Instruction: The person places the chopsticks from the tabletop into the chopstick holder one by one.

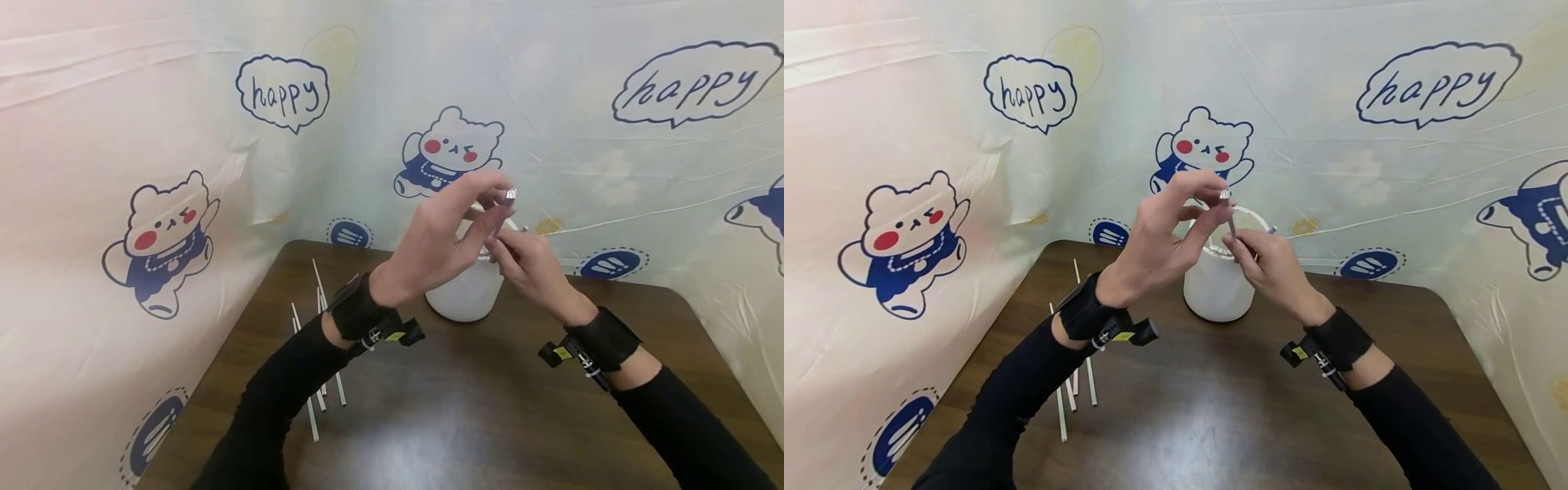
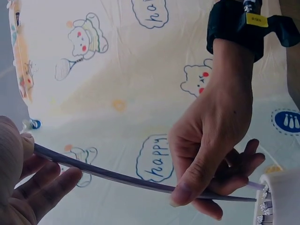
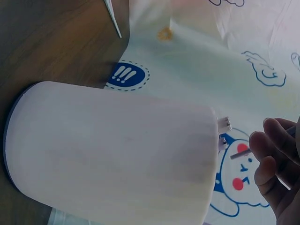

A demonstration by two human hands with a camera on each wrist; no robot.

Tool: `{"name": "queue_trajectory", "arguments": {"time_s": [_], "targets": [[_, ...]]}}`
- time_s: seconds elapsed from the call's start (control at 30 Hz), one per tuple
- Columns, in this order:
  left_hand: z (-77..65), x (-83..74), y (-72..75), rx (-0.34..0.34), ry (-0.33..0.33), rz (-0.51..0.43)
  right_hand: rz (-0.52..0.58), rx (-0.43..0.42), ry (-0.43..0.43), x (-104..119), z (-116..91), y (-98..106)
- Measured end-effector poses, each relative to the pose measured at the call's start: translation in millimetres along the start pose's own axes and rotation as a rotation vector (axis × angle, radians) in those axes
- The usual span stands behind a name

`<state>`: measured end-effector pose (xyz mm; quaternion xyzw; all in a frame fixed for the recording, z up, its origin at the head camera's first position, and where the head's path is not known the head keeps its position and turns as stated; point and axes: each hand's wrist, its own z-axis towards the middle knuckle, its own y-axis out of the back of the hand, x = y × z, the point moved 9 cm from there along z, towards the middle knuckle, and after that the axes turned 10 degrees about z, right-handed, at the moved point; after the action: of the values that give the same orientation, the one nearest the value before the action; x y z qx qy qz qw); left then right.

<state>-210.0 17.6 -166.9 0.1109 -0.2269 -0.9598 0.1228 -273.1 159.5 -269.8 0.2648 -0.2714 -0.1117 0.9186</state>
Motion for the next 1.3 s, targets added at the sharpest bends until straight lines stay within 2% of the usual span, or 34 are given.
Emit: {"name": "queue_trajectory", "arguments": {"time_s": [0.23,0.53,0.7,0.87,1.0,1.3], "targets": [[4.6,11.0,-11.6,0.003,0.011,0.029,0.012,0.016,-0.055,-12.0,-0.2,-1.6],[-2.8,15.6,-34.8,0.069,-0.006,0.066,0.038,0.036,-0.1,-24.3,-8.7,-6.1],[-9.9,22.3,-45.6,0.081,-0.008,0.1,0.015,0.043,-0.109,-28.1,-12.1,-7.7],[-18.8,34.2,-54.8,0.093,0.004,0.184,-0.012,0.043,-0.143,-31.4,-12.2,-7.6],[-28.1,44.9,-63.8,0.13,0.026,0.246,-0.024,0.042,-0.162,-34.4,-12.0,-8.2],[-48.8,69.7,-79.9,0.194,0.091,0.287,-0.048,0.081,-0.205,-40.8,-12.2,-15.4]]}}
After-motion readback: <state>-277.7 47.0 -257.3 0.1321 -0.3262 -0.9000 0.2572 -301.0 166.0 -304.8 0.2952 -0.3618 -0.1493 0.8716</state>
